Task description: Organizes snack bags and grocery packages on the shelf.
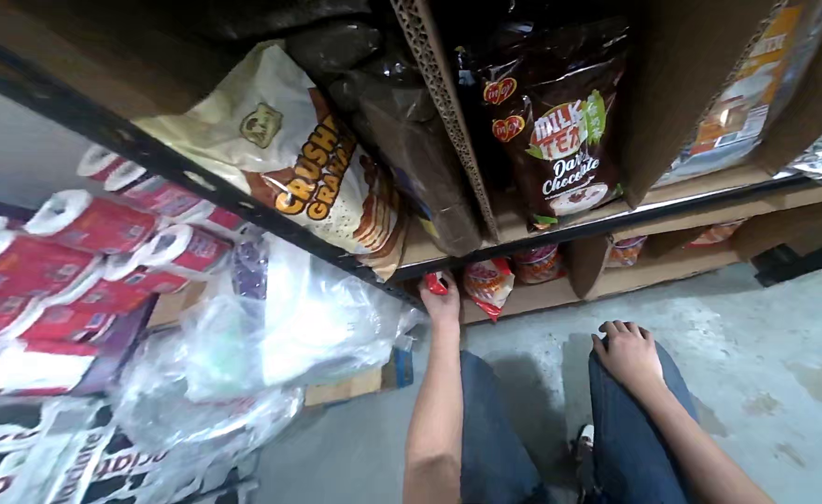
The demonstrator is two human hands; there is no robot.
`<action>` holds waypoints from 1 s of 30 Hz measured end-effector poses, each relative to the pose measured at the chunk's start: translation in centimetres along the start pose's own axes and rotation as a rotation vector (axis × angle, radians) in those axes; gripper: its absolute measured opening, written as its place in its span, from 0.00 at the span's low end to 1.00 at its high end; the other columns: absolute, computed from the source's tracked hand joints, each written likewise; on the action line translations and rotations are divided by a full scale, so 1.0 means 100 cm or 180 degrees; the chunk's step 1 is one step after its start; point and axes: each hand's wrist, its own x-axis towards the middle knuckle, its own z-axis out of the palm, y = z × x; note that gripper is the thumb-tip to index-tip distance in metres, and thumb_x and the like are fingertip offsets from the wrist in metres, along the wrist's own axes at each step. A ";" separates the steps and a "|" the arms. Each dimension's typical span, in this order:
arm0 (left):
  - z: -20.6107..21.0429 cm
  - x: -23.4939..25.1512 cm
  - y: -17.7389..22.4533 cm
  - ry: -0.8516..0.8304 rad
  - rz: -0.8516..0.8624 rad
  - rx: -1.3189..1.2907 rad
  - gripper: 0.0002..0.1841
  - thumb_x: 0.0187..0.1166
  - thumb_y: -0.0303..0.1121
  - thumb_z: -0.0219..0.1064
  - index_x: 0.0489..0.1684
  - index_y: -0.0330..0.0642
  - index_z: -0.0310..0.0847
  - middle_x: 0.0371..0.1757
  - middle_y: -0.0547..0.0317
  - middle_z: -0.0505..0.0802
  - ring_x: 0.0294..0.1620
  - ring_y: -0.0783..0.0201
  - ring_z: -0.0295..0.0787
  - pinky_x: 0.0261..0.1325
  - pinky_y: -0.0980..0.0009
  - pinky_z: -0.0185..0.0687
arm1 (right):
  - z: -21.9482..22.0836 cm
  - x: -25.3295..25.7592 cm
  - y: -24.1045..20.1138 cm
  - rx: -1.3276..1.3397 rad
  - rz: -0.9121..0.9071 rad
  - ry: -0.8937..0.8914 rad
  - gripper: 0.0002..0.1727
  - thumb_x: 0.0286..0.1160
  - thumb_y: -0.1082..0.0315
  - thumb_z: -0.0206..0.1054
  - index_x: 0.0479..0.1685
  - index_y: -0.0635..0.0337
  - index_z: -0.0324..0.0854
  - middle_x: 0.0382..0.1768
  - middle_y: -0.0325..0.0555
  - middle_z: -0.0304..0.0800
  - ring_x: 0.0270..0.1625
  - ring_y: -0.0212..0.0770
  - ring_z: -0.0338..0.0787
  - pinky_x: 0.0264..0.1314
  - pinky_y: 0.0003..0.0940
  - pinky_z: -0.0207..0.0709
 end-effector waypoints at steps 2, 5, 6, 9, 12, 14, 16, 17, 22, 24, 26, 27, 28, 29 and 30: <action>-0.013 -0.009 0.004 0.0084 -0.0242 0.0230 0.12 0.90 0.40 0.43 0.53 0.47 0.69 0.44 0.56 0.85 0.41 0.68 0.88 0.38 0.78 0.86 | -0.001 0.007 -0.007 -0.0072 -0.0073 -0.0143 0.23 0.87 0.52 0.58 0.66 0.61 0.84 0.68 0.57 0.86 0.80 0.59 0.76 0.85 0.59 0.57; -0.021 -0.026 0.013 0.0042 -0.0527 0.0811 0.10 0.89 0.36 0.46 0.55 0.45 0.69 0.44 0.54 0.86 0.39 0.66 0.89 0.35 0.75 0.88 | -0.002 0.020 -0.016 -0.0128 -0.0186 -0.0295 0.24 0.88 0.53 0.57 0.68 0.61 0.82 0.70 0.57 0.85 0.81 0.59 0.75 0.86 0.59 0.56; -0.022 -0.032 0.019 0.0066 -0.0580 0.1032 0.09 0.89 0.35 0.47 0.54 0.45 0.70 0.43 0.54 0.87 0.38 0.66 0.90 0.35 0.74 0.88 | -0.001 0.022 -0.019 -0.0127 -0.0240 -0.0305 0.23 0.88 0.54 0.58 0.69 0.61 0.82 0.70 0.58 0.85 0.81 0.60 0.75 0.86 0.60 0.56; -0.033 -0.051 0.040 0.0022 -0.0643 0.1560 0.09 0.89 0.32 0.47 0.54 0.42 0.71 0.42 0.54 0.87 0.37 0.63 0.88 0.38 0.71 0.88 | -0.001 0.028 -0.029 0.0066 -0.0495 -0.0338 0.22 0.88 0.56 0.58 0.70 0.61 0.81 0.72 0.60 0.83 0.81 0.62 0.75 0.86 0.62 0.56; -0.045 -0.077 0.054 -0.0358 -0.0594 0.2340 0.11 0.90 0.28 0.46 0.61 0.37 0.69 0.43 0.55 0.88 0.40 0.67 0.88 0.44 0.71 0.87 | -0.003 0.033 -0.043 0.1051 -0.0920 -0.0231 0.21 0.88 0.61 0.60 0.69 0.68 0.81 0.69 0.67 0.83 0.76 0.65 0.79 0.82 0.61 0.65; -0.047 -0.102 0.061 -0.0783 -0.0579 0.3036 0.17 0.84 0.25 0.51 0.69 0.30 0.65 0.46 0.54 0.89 0.43 0.69 0.89 0.50 0.70 0.88 | -0.006 0.034 -0.063 0.2225 -0.0879 -0.0545 0.23 0.90 0.62 0.58 0.70 0.73 0.78 0.68 0.67 0.84 0.73 0.58 0.83 0.79 0.52 0.72; -0.050 -0.127 0.069 -0.1129 -0.0591 0.3647 0.24 0.76 0.27 0.61 0.70 0.24 0.67 0.48 0.52 0.91 0.45 0.69 0.90 0.54 0.68 0.89 | -0.011 0.033 -0.086 0.3494 -0.0385 -0.1390 0.29 0.94 0.54 0.49 0.79 0.70 0.68 0.71 0.62 0.82 0.70 0.49 0.85 0.74 0.44 0.77; -0.051 -0.140 0.074 -0.1315 -0.0554 0.3931 0.24 0.74 0.28 0.64 0.67 0.22 0.70 0.48 0.52 0.91 0.46 0.71 0.90 0.56 0.69 0.89 | -0.015 0.032 -0.097 0.3939 -0.0197 -0.1876 0.34 0.95 0.47 0.42 0.83 0.67 0.63 0.71 0.59 0.82 0.66 0.47 0.87 0.69 0.43 0.80; -0.037 -0.194 0.098 -0.2729 -0.0369 0.5532 0.18 0.71 0.28 0.73 0.54 0.21 0.85 0.54 0.38 0.93 0.60 0.58 0.90 0.70 0.61 0.82 | -0.027 0.019 -0.135 0.4771 -0.0466 -0.2831 0.33 0.94 0.42 0.34 0.78 0.58 0.66 0.56 0.46 0.91 0.56 0.37 0.92 0.61 0.37 0.87; -0.046 -0.201 0.100 -0.3215 -0.0184 0.5836 0.19 0.70 0.32 0.77 0.53 0.24 0.89 0.65 0.35 0.90 0.77 0.47 0.80 0.85 0.56 0.66 | -0.021 0.009 -0.142 0.4989 -0.0232 -0.2625 0.25 0.94 0.51 0.46 0.74 0.60 0.69 0.50 0.47 0.92 0.51 0.38 0.94 0.57 0.38 0.89; -0.057 -0.200 0.101 -0.3054 -0.0370 0.5957 0.22 0.69 0.39 0.80 0.52 0.27 0.90 0.70 0.35 0.87 0.82 0.44 0.73 0.89 0.55 0.60 | -0.018 0.002 -0.144 0.5157 -0.0014 -0.2138 0.20 0.91 0.58 0.55 0.70 0.63 0.71 0.44 0.48 0.94 0.45 0.39 0.96 0.52 0.38 0.92; -0.062 -0.197 0.103 -0.2748 -0.0562 0.5910 0.23 0.69 0.40 0.81 0.54 0.28 0.89 0.73 0.35 0.84 0.82 0.46 0.73 0.87 0.55 0.64 | -0.017 -0.002 -0.143 0.5175 0.0002 -0.1870 0.18 0.89 0.62 0.59 0.68 0.65 0.72 0.41 0.47 0.95 0.42 0.38 0.96 0.49 0.36 0.92; -0.067 -0.192 0.107 -0.2418 -0.0643 0.5797 0.22 0.71 0.39 0.79 0.56 0.30 0.88 0.78 0.35 0.80 0.82 0.49 0.74 0.85 0.56 0.68 | -0.016 -0.005 -0.142 0.5168 -0.0048 -0.1652 0.18 0.86 0.65 0.62 0.67 0.66 0.72 0.39 0.47 0.95 0.40 0.37 0.96 0.48 0.35 0.92; -0.070 -0.186 0.111 -0.2086 -0.0549 0.5562 0.22 0.74 0.37 0.77 0.59 0.28 0.86 0.82 0.34 0.76 0.80 0.49 0.77 0.81 0.57 0.74 | -0.016 -0.008 -0.139 0.5130 -0.0185 -0.1497 0.19 0.81 0.68 0.65 0.67 0.66 0.71 0.39 0.45 0.94 0.40 0.36 0.96 0.48 0.33 0.92; -0.071 -0.183 0.114 -0.1767 -0.0443 0.5221 0.26 0.76 0.35 0.75 0.69 0.27 0.79 0.85 0.34 0.71 0.79 0.48 0.78 0.77 0.57 0.78 | -0.016 -0.010 -0.137 0.5072 -0.0375 -0.1405 0.23 0.75 0.71 0.68 0.68 0.67 0.70 0.41 0.44 0.94 0.41 0.35 0.95 0.49 0.33 0.92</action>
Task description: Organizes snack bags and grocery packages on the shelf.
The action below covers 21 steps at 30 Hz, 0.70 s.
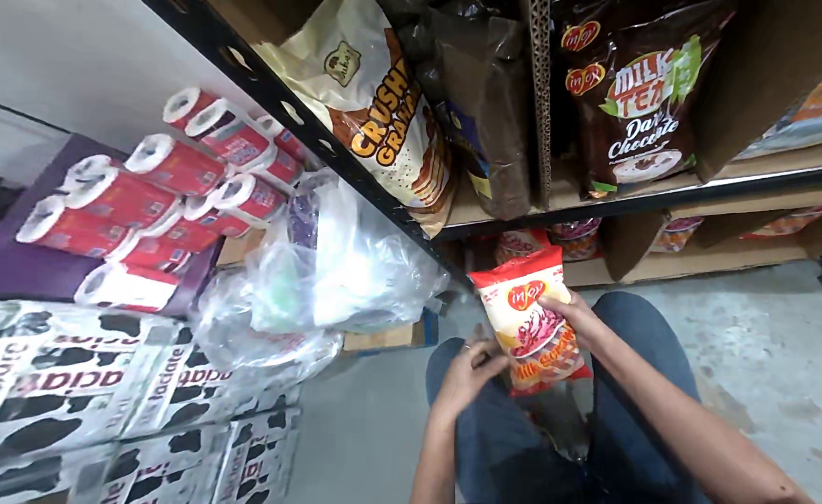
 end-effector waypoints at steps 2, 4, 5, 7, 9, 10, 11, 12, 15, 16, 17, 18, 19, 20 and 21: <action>-0.002 0.005 0.009 0.0393 0.0042 -0.0547 0.43 0.74 0.34 0.73 0.90 0.31 0.53 0.89 0.39 0.67 0.79 0.53 0.79 0.74 0.61 0.81 | -0.002 -0.005 0.003 -0.0282 -0.0266 -0.0249 0.31 0.64 0.75 0.74 0.70 0.67 0.70 0.47 0.43 0.93 0.47 0.33 0.94 0.56 0.32 0.90; 0.001 0.012 0.018 0.0665 0.0140 -0.0641 0.48 0.71 0.35 0.77 0.89 0.28 0.49 0.79 0.38 0.77 0.74 0.57 0.82 0.73 0.64 0.82 | 0.001 -0.007 0.005 -0.0588 -0.0374 -0.0516 0.36 0.58 0.76 0.78 0.72 0.68 0.69 0.52 0.43 0.92 0.53 0.31 0.93 0.61 0.31 0.88; 0.003 0.016 0.019 0.0857 0.0088 -0.0591 0.45 0.70 0.35 0.79 0.84 0.27 0.56 0.73 0.38 0.83 0.71 0.58 0.84 0.74 0.63 0.81 | 0.003 -0.006 0.005 -0.0683 -0.0353 -0.0628 0.39 0.57 0.76 0.78 0.74 0.68 0.67 0.54 0.44 0.91 0.55 0.31 0.92 0.63 0.31 0.87; 0.004 0.023 0.017 0.1186 0.0010 -0.0515 0.37 0.67 0.34 0.81 0.75 0.27 0.68 0.63 0.42 0.90 0.64 0.60 0.89 0.70 0.63 0.83 | 0.004 0.001 0.003 -0.0873 -0.0308 -0.0835 0.40 0.57 0.77 0.79 0.76 0.69 0.67 0.58 0.46 0.90 0.58 0.31 0.91 0.66 0.30 0.85; 0.007 0.023 0.014 0.1406 0.0040 -0.0557 0.33 0.68 0.31 0.80 0.72 0.27 0.71 0.59 0.44 0.91 0.60 0.61 0.91 0.67 0.63 0.86 | 0.006 0.014 -0.006 -0.1309 -0.0357 -0.1020 0.37 0.59 0.78 0.79 0.74 0.71 0.70 0.59 0.48 0.90 0.60 0.30 0.90 0.68 0.28 0.83; 0.010 0.023 0.014 0.1542 0.0050 -0.0598 0.32 0.69 0.30 0.80 0.72 0.27 0.71 0.59 0.43 0.91 0.60 0.61 0.91 0.66 0.63 0.86 | 0.008 0.021 -0.011 -0.1625 -0.0425 -0.1092 0.36 0.60 0.77 0.81 0.73 0.72 0.72 0.60 0.50 0.89 0.61 0.31 0.89 0.70 0.29 0.82; 0.012 0.024 0.014 0.1708 0.0055 -0.0643 0.32 0.70 0.29 0.79 0.72 0.26 0.70 0.59 0.42 0.91 0.59 0.61 0.91 0.64 0.62 0.87 | 0.012 0.029 -0.017 -0.1964 -0.0466 -0.1131 0.36 0.62 0.74 0.82 0.73 0.72 0.73 0.62 0.53 0.89 0.63 0.34 0.88 0.73 0.31 0.79; 0.014 0.027 0.016 0.1896 0.0092 -0.0692 0.32 0.70 0.28 0.79 0.72 0.25 0.69 0.59 0.40 0.90 0.58 0.61 0.91 0.63 0.63 0.87 | 0.018 0.037 -0.021 -0.2260 -0.0514 -0.1113 0.35 0.63 0.70 0.82 0.73 0.72 0.74 0.64 0.57 0.88 0.65 0.38 0.88 0.75 0.34 0.77; 0.018 0.046 0.023 0.2467 0.0382 -0.0912 0.32 0.70 0.25 0.77 0.72 0.22 0.67 0.59 0.39 0.89 0.57 0.64 0.90 0.62 0.68 0.86 | 0.039 0.059 -0.035 -0.2668 -0.0749 -0.0902 0.34 0.70 0.67 0.78 0.75 0.73 0.72 0.68 0.64 0.84 0.71 0.49 0.85 0.79 0.43 0.74; 0.019 0.055 0.026 0.2665 0.0497 -0.1006 0.32 0.71 0.24 0.77 0.72 0.20 0.66 0.58 0.38 0.89 0.57 0.65 0.89 0.62 0.70 0.85 | 0.045 0.066 -0.040 -0.2738 -0.0870 -0.0817 0.33 0.73 0.65 0.76 0.76 0.73 0.72 0.70 0.65 0.82 0.74 0.51 0.83 0.82 0.44 0.71; 0.020 0.066 0.028 0.2855 0.0596 -0.1110 0.32 0.71 0.23 0.76 0.72 0.19 0.65 0.58 0.37 0.88 0.58 0.65 0.88 0.63 0.71 0.84 | 0.049 0.072 -0.043 -0.2809 -0.1002 -0.0721 0.33 0.76 0.63 0.74 0.77 0.73 0.72 0.72 0.67 0.81 0.76 0.53 0.81 0.83 0.46 0.69; 0.022 0.078 0.027 0.3003 0.0682 -0.1225 0.32 0.72 0.22 0.74 0.73 0.19 0.63 0.60 0.35 0.87 0.59 0.64 0.87 0.65 0.70 0.82 | 0.052 0.078 -0.046 -0.2891 -0.1057 -0.0637 0.33 0.80 0.61 0.71 0.79 0.73 0.70 0.75 0.68 0.78 0.79 0.56 0.78 0.85 0.48 0.67; 0.023 0.093 0.022 0.3109 0.0743 -0.1315 0.32 0.73 0.22 0.73 0.74 0.18 0.61 0.62 0.33 0.85 0.61 0.62 0.86 0.66 0.70 0.82 | 0.052 0.082 -0.048 -0.2975 -0.1034 -0.0573 0.34 0.83 0.58 0.68 0.82 0.71 0.68 0.78 0.67 0.75 0.81 0.57 0.75 0.87 0.49 0.64; 0.025 0.107 0.014 0.3163 0.0741 -0.1385 0.32 0.74 0.21 0.72 0.75 0.17 0.61 0.63 0.31 0.85 0.63 0.58 0.85 0.68 0.67 0.81 | 0.050 0.084 -0.048 -0.3051 -0.1002 -0.0508 0.35 0.84 0.56 0.66 0.84 0.70 0.66 0.79 0.68 0.73 0.83 0.58 0.74 0.87 0.50 0.63; 0.028 0.122 0.003 0.3164 0.0666 -0.1411 0.32 0.75 0.22 0.73 0.75 0.17 0.61 0.64 0.30 0.85 0.63 0.56 0.85 0.68 0.65 0.81 | 0.046 0.085 -0.045 -0.3108 -0.0965 -0.0434 0.35 0.85 0.56 0.65 0.84 0.70 0.65 0.80 0.68 0.71 0.84 0.59 0.72 0.88 0.51 0.62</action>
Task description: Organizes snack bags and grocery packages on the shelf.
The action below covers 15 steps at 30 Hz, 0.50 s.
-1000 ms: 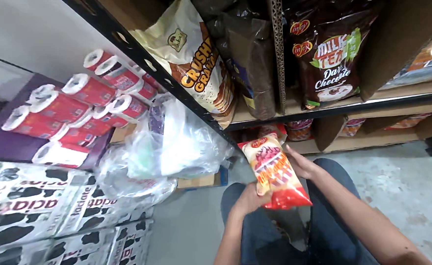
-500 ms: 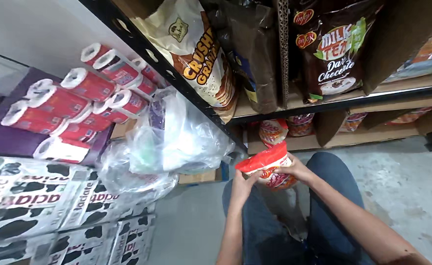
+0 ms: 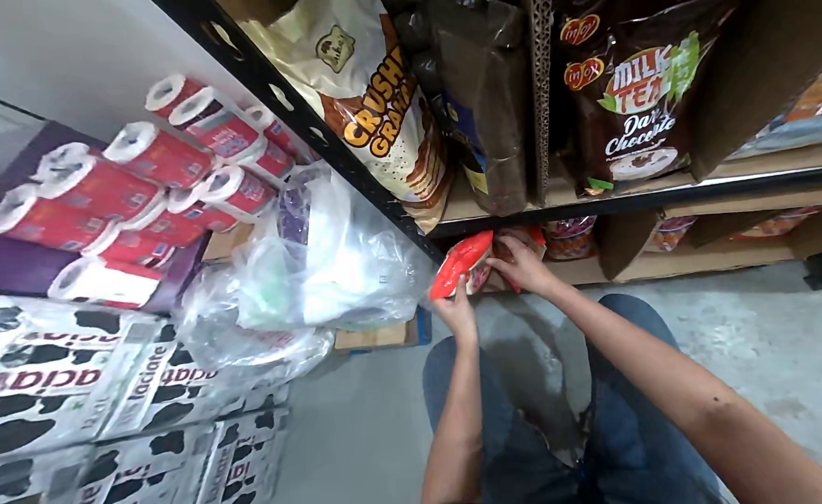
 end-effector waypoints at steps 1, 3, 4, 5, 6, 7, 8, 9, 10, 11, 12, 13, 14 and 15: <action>0.008 0.006 -0.016 -0.0003 -0.0149 0.0081 0.32 0.76 0.24 0.73 0.75 0.18 0.62 0.64 0.29 0.85 0.63 0.54 0.86 0.68 0.62 0.82 | 0.000 -0.001 0.008 -0.0058 0.0066 0.0048 0.34 0.86 0.57 0.64 0.85 0.69 0.64 0.81 0.67 0.70 0.84 0.59 0.72 0.88 0.51 0.62; 0.022 0.016 -0.042 -0.0079 -0.0579 0.0291 0.32 0.79 0.30 0.72 0.77 0.21 0.63 0.64 0.28 0.85 0.63 0.47 0.86 0.66 0.55 0.82 | -0.002 -0.003 0.023 -0.0304 0.0194 0.0236 0.32 0.85 0.61 0.63 0.84 0.70 0.65 0.83 0.67 0.68 0.85 0.60 0.70 0.89 0.51 0.61; 0.029 0.018 -0.049 -0.0117 -0.0750 0.0373 0.33 0.81 0.33 0.71 0.79 0.22 0.62 0.65 0.27 0.85 0.64 0.45 0.86 0.67 0.52 0.81 | -0.005 -0.005 0.025 -0.0519 0.0321 0.0292 0.32 0.85 0.63 0.62 0.84 0.71 0.64 0.82 0.69 0.67 0.84 0.62 0.70 0.88 0.53 0.63; 0.035 0.019 -0.050 -0.0166 -0.0850 0.0423 0.33 0.83 0.35 0.70 0.81 0.23 0.60 0.68 0.27 0.83 0.68 0.43 0.84 0.71 0.50 0.79 | -0.008 -0.008 0.023 -0.0747 0.0426 0.0289 0.32 0.86 0.63 0.60 0.85 0.71 0.62 0.82 0.70 0.67 0.83 0.64 0.72 0.86 0.54 0.65; 0.041 0.018 -0.047 -0.0197 -0.0877 0.0437 0.33 0.85 0.35 0.68 0.82 0.23 0.59 0.70 0.26 0.82 0.71 0.42 0.82 0.74 0.50 0.77 | -0.011 -0.011 0.017 -0.0967 0.0489 0.0249 0.31 0.87 0.64 0.59 0.86 0.70 0.61 0.82 0.70 0.67 0.82 0.64 0.74 0.84 0.53 0.67; 0.045 0.017 -0.044 -0.0203 -0.0854 0.0433 0.32 0.85 0.35 0.67 0.81 0.23 0.60 0.70 0.26 0.82 0.72 0.42 0.82 0.75 0.51 0.76 | -0.012 -0.013 0.010 -0.1189 0.0505 0.0200 0.30 0.88 0.65 0.57 0.86 0.70 0.61 0.82 0.69 0.66 0.81 0.63 0.75 0.82 0.53 0.69; 0.048 0.015 -0.041 -0.0188 -0.0802 0.0404 0.30 0.86 0.34 0.66 0.80 0.23 0.61 0.70 0.27 0.82 0.71 0.43 0.82 0.75 0.52 0.76 | -0.012 -0.014 0.004 -0.1392 0.0461 0.0179 0.29 0.89 0.67 0.55 0.86 0.70 0.61 0.82 0.69 0.67 0.81 0.63 0.75 0.82 0.52 0.70; 0.049 0.015 -0.038 -0.0167 -0.0758 0.0352 0.29 0.87 0.33 0.64 0.80 0.23 0.62 0.70 0.27 0.82 0.71 0.43 0.82 0.75 0.52 0.76 | -0.010 -0.014 0.000 -0.1570 0.0341 0.0242 0.27 0.88 0.69 0.55 0.84 0.71 0.63 0.80 0.70 0.69 0.81 0.64 0.75 0.82 0.52 0.70; 0.051 0.016 -0.034 -0.0141 -0.0733 0.0263 0.28 0.87 0.33 0.64 0.79 0.23 0.62 0.69 0.27 0.83 0.70 0.44 0.82 0.74 0.53 0.77 | -0.007 -0.012 -0.002 -0.1721 0.0180 0.0385 0.25 0.86 0.73 0.55 0.81 0.73 0.67 0.77 0.71 0.72 0.80 0.66 0.75 0.81 0.54 0.69; 0.053 0.018 -0.030 -0.0110 -0.0741 0.0126 0.27 0.88 0.32 0.63 0.79 0.24 0.63 0.68 0.28 0.83 0.68 0.46 0.83 0.72 0.54 0.78 | -0.004 -0.008 -0.004 -0.1835 0.0092 0.0519 0.24 0.84 0.76 0.55 0.78 0.75 0.69 0.76 0.73 0.74 0.80 0.68 0.74 0.82 0.55 0.68; 0.054 0.020 -0.025 -0.0094 -0.0777 -0.0067 0.26 0.88 0.32 0.62 0.79 0.25 0.62 0.68 0.29 0.83 0.65 0.47 0.84 0.69 0.55 0.80 | -0.003 -0.003 -0.009 -0.1906 0.0185 0.0525 0.24 0.83 0.78 0.55 0.78 0.77 0.69 0.76 0.75 0.73 0.82 0.70 0.71 0.85 0.57 0.64; 0.054 0.022 -0.021 -0.0091 -0.0816 -0.0280 0.26 0.89 0.32 0.62 0.80 0.25 0.62 0.68 0.29 0.82 0.63 0.48 0.85 0.66 0.55 0.82 | -0.003 0.002 -0.017 -0.1967 0.0447 0.0392 0.25 0.84 0.79 0.53 0.80 0.78 0.66 0.79 0.75 0.70 0.85 0.70 0.66 0.88 0.57 0.59; 0.053 0.024 -0.018 -0.0110 -0.0820 -0.0494 0.26 0.89 0.32 0.60 0.81 0.26 0.61 0.68 0.30 0.82 0.62 0.49 0.85 0.64 0.56 0.84 | -0.005 0.008 -0.024 -0.2019 0.0737 0.0201 0.26 0.85 0.79 0.52 0.81 0.79 0.64 0.80 0.76 0.67 0.87 0.70 0.63 0.89 0.58 0.56; 0.053 0.026 -0.017 -0.0137 -0.0795 -0.0678 0.26 0.90 0.32 0.59 0.82 0.27 0.59 0.70 0.31 0.81 0.62 0.50 0.85 0.63 0.57 0.85 | -0.007 0.013 -0.030 -0.2098 0.0970 0.0016 0.25 0.85 0.79 0.52 0.80 0.80 0.64 0.81 0.76 0.66 0.87 0.70 0.63 0.88 0.59 0.57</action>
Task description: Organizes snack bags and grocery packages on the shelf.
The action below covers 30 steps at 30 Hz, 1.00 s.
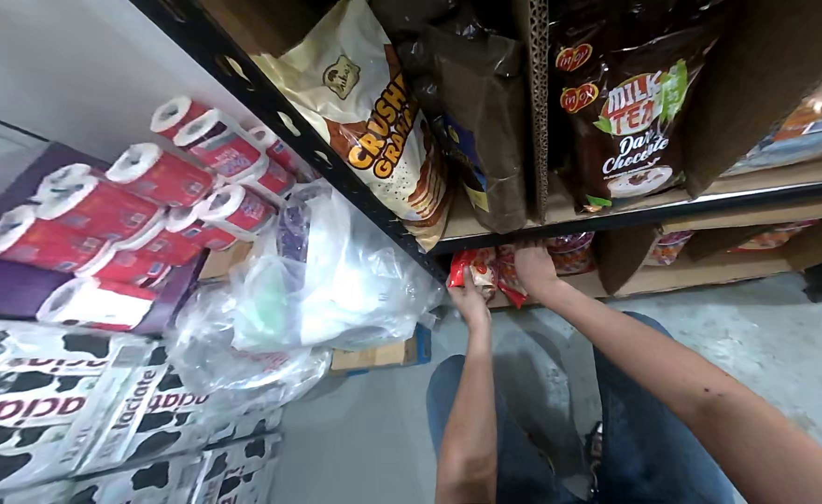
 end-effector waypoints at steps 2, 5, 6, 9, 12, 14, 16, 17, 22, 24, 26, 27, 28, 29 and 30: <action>-0.003 0.003 -0.007 -0.0073 0.0020 -0.0218 0.26 0.92 0.32 0.55 0.84 0.28 0.55 0.72 0.32 0.78 0.65 0.52 0.84 0.66 0.58 0.85 | -0.003 0.008 -0.004 -0.0132 0.0084 -0.0281 0.24 0.85 0.77 0.54 0.78 0.79 0.68 0.79 0.76 0.69 0.84 0.71 0.68 0.84 0.64 0.62; -0.012 0.005 -0.030 0.0082 -0.0194 -0.0181 0.26 0.93 0.33 0.54 0.85 0.27 0.56 0.77 0.30 0.76 0.72 0.48 0.79 0.73 0.55 0.78 | -0.003 0.018 -0.007 -0.0150 0.0037 -0.0440 0.25 0.84 0.72 0.59 0.78 0.76 0.70 0.78 0.74 0.71 0.82 0.71 0.70 0.81 0.69 0.61; -0.015 0.005 -0.034 0.0168 -0.0256 -0.0147 0.27 0.93 0.34 0.54 0.85 0.26 0.56 0.77 0.29 0.75 0.73 0.47 0.78 0.75 0.55 0.76 | -0.005 0.018 -0.009 -0.0126 0.0023 -0.0469 0.26 0.84 0.71 0.60 0.79 0.76 0.69 0.79 0.75 0.70 0.83 0.72 0.69 0.81 0.70 0.61; -0.021 0.003 -0.039 0.0249 -0.0256 0.0061 0.29 0.92 0.34 0.57 0.84 0.25 0.56 0.76 0.28 0.77 0.73 0.46 0.78 0.76 0.54 0.75 | -0.005 0.021 -0.009 0.0136 -0.0053 -0.0324 0.25 0.90 0.70 0.53 0.81 0.75 0.67 0.81 0.74 0.68 0.85 0.72 0.65 0.83 0.70 0.57; -0.032 0.001 -0.046 0.0086 -0.0208 0.0400 0.32 0.86 0.29 0.62 0.85 0.25 0.54 0.76 0.27 0.76 0.75 0.45 0.76 0.77 0.54 0.73 | 0.027 0.045 0.004 0.0641 -0.0436 0.0640 0.24 0.92 0.65 0.52 0.77 0.71 0.73 0.78 0.71 0.74 0.84 0.68 0.70 0.84 0.68 0.59; -0.039 0.005 -0.059 -0.0158 -0.0270 0.0686 0.37 0.81 0.27 0.67 0.88 0.25 0.50 0.83 0.25 0.69 0.83 0.41 0.67 0.83 0.51 0.67 | 0.025 0.055 0.005 0.0904 -0.0427 0.0738 0.27 0.91 0.59 0.55 0.78 0.69 0.73 0.79 0.70 0.74 0.85 0.66 0.70 0.86 0.66 0.58; -0.043 0.010 -0.075 -0.0377 -0.0466 0.1155 0.44 0.74 0.28 0.74 0.89 0.27 0.49 0.84 0.24 0.67 0.85 0.38 0.65 0.85 0.48 0.65 | 0.018 0.048 0.003 0.1123 -0.0373 0.0684 0.28 0.91 0.57 0.56 0.78 0.71 0.73 0.78 0.71 0.75 0.84 0.66 0.71 0.87 0.63 0.58; -0.044 0.013 -0.080 -0.0489 -0.0567 0.1440 0.46 0.71 0.28 0.77 0.89 0.28 0.51 0.83 0.25 0.69 0.84 0.37 0.67 0.84 0.47 0.66 | 0.014 0.043 0.002 0.1140 -0.0375 0.0607 0.28 0.92 0.57 0.54 0.77 0.72 0.74 0.76 0.69 0.78 0.82 0.63 0.75 0.86 0.59 0.61; -0.045 0.019 -0.095 -0.0890 -0.0480 0.1675 0.55 0.61 0.29 0.85 0.89 0.26 0.49 0.83 0.26 0.69 0.85 0.40 0.66 0.88 0.52 0.63 | -0.008 0.023 -0.014 0.1253 -0.0118 -0.0147 0.24 0.94 0.63 0.51 0.83 0.64 0.69 0.82 0.54 0.73 0.85 0.42 0.71 0.89 0.36 0.57; -0.038 0.020 -0.095 -0.0894 -0.0451 0.1519 0.56 0.61 0.30 0.86 0.89 0.25 0.46 0.85 0.24 0.65 0.87 0.39 0.63 0.89 0.53 0.60 | 0.044 0.063 0.015 0.0908 -0.0729 0.0976 0.26 0.92 0.57 0.52 0.75 0.69 0.77 0.73 0.66 0.81 0.78 0.59 0.79 0.83 0.54 0.66; -0.032 0.018 -0.090 -0.0844 -0.0524 0.1510 0.53 0.65 0.33 0.85 0.88 0.25 0.49 0.84 0.26 0.69 0.86 0.41 0.66 0.88 0.53 0.62 | 0.039 0.080 0.018 0.0811 -0.0484 0.0460 0.28 0.93 0.56 0.51 0.82 0.66 0.69 0.81 0.66 0.72 0.86 0.63 0.67 0.88 0.61 0.56; -0.029 0.019 -0.088 -0.0814 -0.0548 0.1533 0.50 0.68 0.34 0.83 0.87 0.26 0.52 0.82 0.27 0.72 0.84 0.42 0.69 0.86 0.53 0.65 | 0.035 0.082 0.016 0.0861 -0.0353 0.0360 0.28 0.93 0.57 0.52 0.83 0.66 0.69 0.82 0.66 0.71 0.87 0.63 0.66 0.88 0.62 0.55; -0.027 0.019 -0.087 -0.0807 -0.0567 0.1588 0.47 0.70 0.35 0.82 0.86 0.26 0.54 0.80 0.28 0.75 0.82 0.43 0.72 0.85 0.53 0.67 | 0.027 0.074 0.013 0.0943 -0.0212 0.0348 0.28 0.93 0.57 0.52 0.83 0.66 0.69 0.83 0.66 0.70 0.88 0.63 0.65 0.89 0.62 0.54; -0.026 0.020 -0.084 -0.0836 -0.0592 0.1701 0.45 0.72 0.36 0.81 0.85 0.25 0.56 0.79 0.28 0.76 0.81 0.43 0.73 0.84 0.53 0.67 | 0.017 0.061 0.010 0.0989 -0.0111 0.0406 0.28 0.93 0.57 0.52 0.83 0.66 0.69 0.83 0.66 0.69 0.89 0.63 0.64 0.89 0.63 0.53; -0.027 0.021 -0.079 -0.0940 -0.0630 0.1930 0.43 0.74 0.38 0.79 0.84 0.25 0.58 0.78 0.28 0.77 0.82 0.43 0.73 0.85 0.52 0.66 | 0.011 0.053 0.008 0.0973 -0.0044 0.0421 0.28 0.93 0.57 0.52 0.84 0.67 0.68 0.83 0.66 0.69 0.89 0.63 0.64 0.89 0.64 0.53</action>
